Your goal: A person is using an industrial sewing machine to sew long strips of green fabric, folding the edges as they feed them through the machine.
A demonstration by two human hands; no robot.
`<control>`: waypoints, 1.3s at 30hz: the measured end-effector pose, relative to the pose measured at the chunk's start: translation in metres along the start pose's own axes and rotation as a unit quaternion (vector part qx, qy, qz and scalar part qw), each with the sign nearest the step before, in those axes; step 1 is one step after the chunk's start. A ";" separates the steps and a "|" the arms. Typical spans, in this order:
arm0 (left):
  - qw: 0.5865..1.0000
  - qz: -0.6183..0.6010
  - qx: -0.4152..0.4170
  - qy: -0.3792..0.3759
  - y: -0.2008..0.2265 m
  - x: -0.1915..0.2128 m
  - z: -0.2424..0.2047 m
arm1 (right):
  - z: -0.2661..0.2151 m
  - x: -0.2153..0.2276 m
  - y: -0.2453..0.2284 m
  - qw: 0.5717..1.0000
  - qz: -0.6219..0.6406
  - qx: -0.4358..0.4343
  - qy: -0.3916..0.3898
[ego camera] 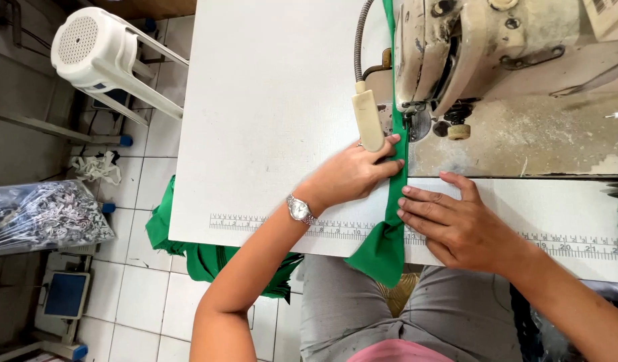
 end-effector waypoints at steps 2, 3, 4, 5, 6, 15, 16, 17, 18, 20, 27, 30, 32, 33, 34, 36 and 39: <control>1.000 0.020 0.004 0.008 0.005 0.004 0.004 | 0.000 0.000 -0.001 1.000 -0.004 0.001 -0.001; 0.999 0.040 0.007 0.016 0.006 0.006 0.007 | 0.000 0.000 -0.001 1.000 -0.009 0.002 -0.002; 0.999 0.040 0.008 0.016 0.009 0.002 0.006 | -0.001 0.001 -0.001 1.000 -0.009 0.002 -0.003; 0.999 0.020 0.019 0.027 0.011 -0.001 0.004 | -0.002 0.001 -0.002 1.000 -0.009 0.001 -0.009; 0.999 0.001 0.030 0.038 0.012 -0.003 0.003 | -0.003 0.001 -0.001 1.000 -0.011 0.000 -0.015; 0.997 0.020 0.062 0.050 0.021 0.007 0.000 | 0.000 0.001 0.003 1.000 -0.011 -0.002 -0.028; 0.997 0.019 0.063 0.051 0.021 0.007 -0.001 | 0.000 0.001 0.004 0.999 -0.011 -0.002 -0.030; 0.996 0.043 0.062 0.050 0.021 0.007 -0.001 | 0.000 0.001 0.004 0.999 -0.011 -0.003 -0.031; 0.995 0.069 0.060 0.052 0.020 0.007 0.000 | 0.001 0.001 0.006 0.999 -0.013 -0.003 -0.032; 0.993 0.089 0.053 0.058 0.017 0.010 0.003 | 0.003 0.001 0.010 1.000 -0.014 -0.002 -0.028; 0.988 0.151 0.036 0.004 0.004 -0.001 0.008 | 0.009 0.002 0.027 0.999 -0.035 -0.004 -0.008; 0.994 0.097 0.052 0.005 -0.008 -0.003 0.010 | 0.013 0.002 0.035 0.999 -0.040 -0.015 -0.007; 0.996 0.058 0.071 -0.015 -0.013 -0.008 0.006 | 0.013 0.003 0.035 0.999 -0.043 -0.021 -0.006; 0.995 0.019 0.090 -0.035 -0.017 -0.012 0.006 | 0.014 0.003 0.036 0.999 -0.045 -0.025 -0.004; 0.995 0.020 0.089 -0.036 -0.017 -0.012 0.004 | 0.014 0.004 0.037 0.999 -0.046 -0.025 -0.002; 0.997 -0.018 0.080 0.010 -0.014 -0.012 -0.001 | 0.011 0.003 0.035 0.997 -0.071 -0.028 -0.004; 0.994 -0.060 0.023 0.090 -0.007 -0.007 0.000 | 0.010 0.000 0.037 0.997 -0.075 -0.027 0.004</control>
Point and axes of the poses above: each hand's wrist, its own z-axis towards the middle knuckle, its own x-axis out of the back of the hand, y = z × x, the point moved 3 cm from there along z, towards the middle knuckle, and after that the axes turned 7 degrees about z, right-handed, at the moved point
